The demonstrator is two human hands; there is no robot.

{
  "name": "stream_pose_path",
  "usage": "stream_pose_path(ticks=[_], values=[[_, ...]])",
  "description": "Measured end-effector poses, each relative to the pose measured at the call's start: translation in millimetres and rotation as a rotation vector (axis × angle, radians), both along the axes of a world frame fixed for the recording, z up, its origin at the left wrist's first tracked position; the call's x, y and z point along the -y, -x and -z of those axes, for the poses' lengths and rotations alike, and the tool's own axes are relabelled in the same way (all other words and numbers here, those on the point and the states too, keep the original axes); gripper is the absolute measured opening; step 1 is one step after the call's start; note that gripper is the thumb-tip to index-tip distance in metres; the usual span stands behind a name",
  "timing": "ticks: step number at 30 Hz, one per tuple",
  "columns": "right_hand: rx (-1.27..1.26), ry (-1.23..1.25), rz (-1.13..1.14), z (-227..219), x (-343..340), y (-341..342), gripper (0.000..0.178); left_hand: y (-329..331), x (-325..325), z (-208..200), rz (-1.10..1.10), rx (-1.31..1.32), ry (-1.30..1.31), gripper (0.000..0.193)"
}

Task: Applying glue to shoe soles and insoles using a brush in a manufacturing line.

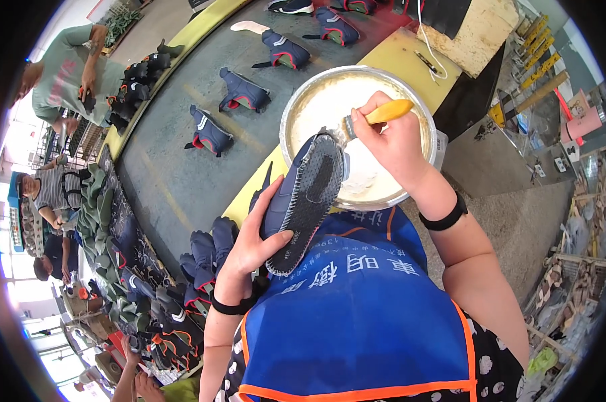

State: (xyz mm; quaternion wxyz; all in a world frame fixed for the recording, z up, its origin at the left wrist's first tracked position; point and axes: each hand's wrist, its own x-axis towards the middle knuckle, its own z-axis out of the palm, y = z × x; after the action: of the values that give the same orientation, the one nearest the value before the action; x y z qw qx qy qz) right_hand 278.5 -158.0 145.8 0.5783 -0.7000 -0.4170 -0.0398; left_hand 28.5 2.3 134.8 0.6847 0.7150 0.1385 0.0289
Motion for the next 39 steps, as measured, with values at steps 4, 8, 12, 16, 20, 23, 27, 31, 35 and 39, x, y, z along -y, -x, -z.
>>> stream_pose_path(ticks=[4,8,12,16,20,23,27,31,35,39], values=[[0.076,-0.211,-0.059,-4.6,-4.2,6.9,0.019,0.6,-3.5,-2.1,0.011,-0.052,0.143,0.090],[-0.055,0.092,-0.035,-3.3,2.7,9.9,0.020,3.4,-4.2,3.9,-0.039,-0.031,0.186,0.090],[-0.118,0.190,0.003,5.9,13.0,-0.7,0.016,8.6,-11.0,4.2,-0.264,-0.010,0.347,0.084],[-0.215,-0.028,0.105,12.7,31.7,-22.1,0.015,28.7,-67.5,2.9,-0.489,0.075,0.837,0.061],[-0.366,-0.037,0.108,15.1,40.8,-37.1,0.011,48.9,-173.3,42.1,-0.842,-0.004,0.847,0.047],[-0.428,-0.074,0.105,22.0,36.2,-44.9,0.013,54.5,-261.1,106.9,-1.037,0.022,0.820,0.036],[-0.414,-0.037,0.147,27.8,28.2,-46.5,0.011,34.2,-319.4,165.2,-1.272,-0.106,0.335,0.072],[-0.384,0.002,0.180,20.1,19.8,-46.6,0.013,38.7,-354.3,225.2,-1.339,-0.159,-0.021,0.106],[-0.317,0.020,0.191,18.3,23.9,-47.9,0.014,20.5,-352.2,227.6,-1.263,-0.314,-0.121,0.098],[-0.319,-0.009,0.182,14.5,23.7,-36.3,0.014,-0.5,-310.8,177.2,-1.034,-0.701,-0.519,0.092]])
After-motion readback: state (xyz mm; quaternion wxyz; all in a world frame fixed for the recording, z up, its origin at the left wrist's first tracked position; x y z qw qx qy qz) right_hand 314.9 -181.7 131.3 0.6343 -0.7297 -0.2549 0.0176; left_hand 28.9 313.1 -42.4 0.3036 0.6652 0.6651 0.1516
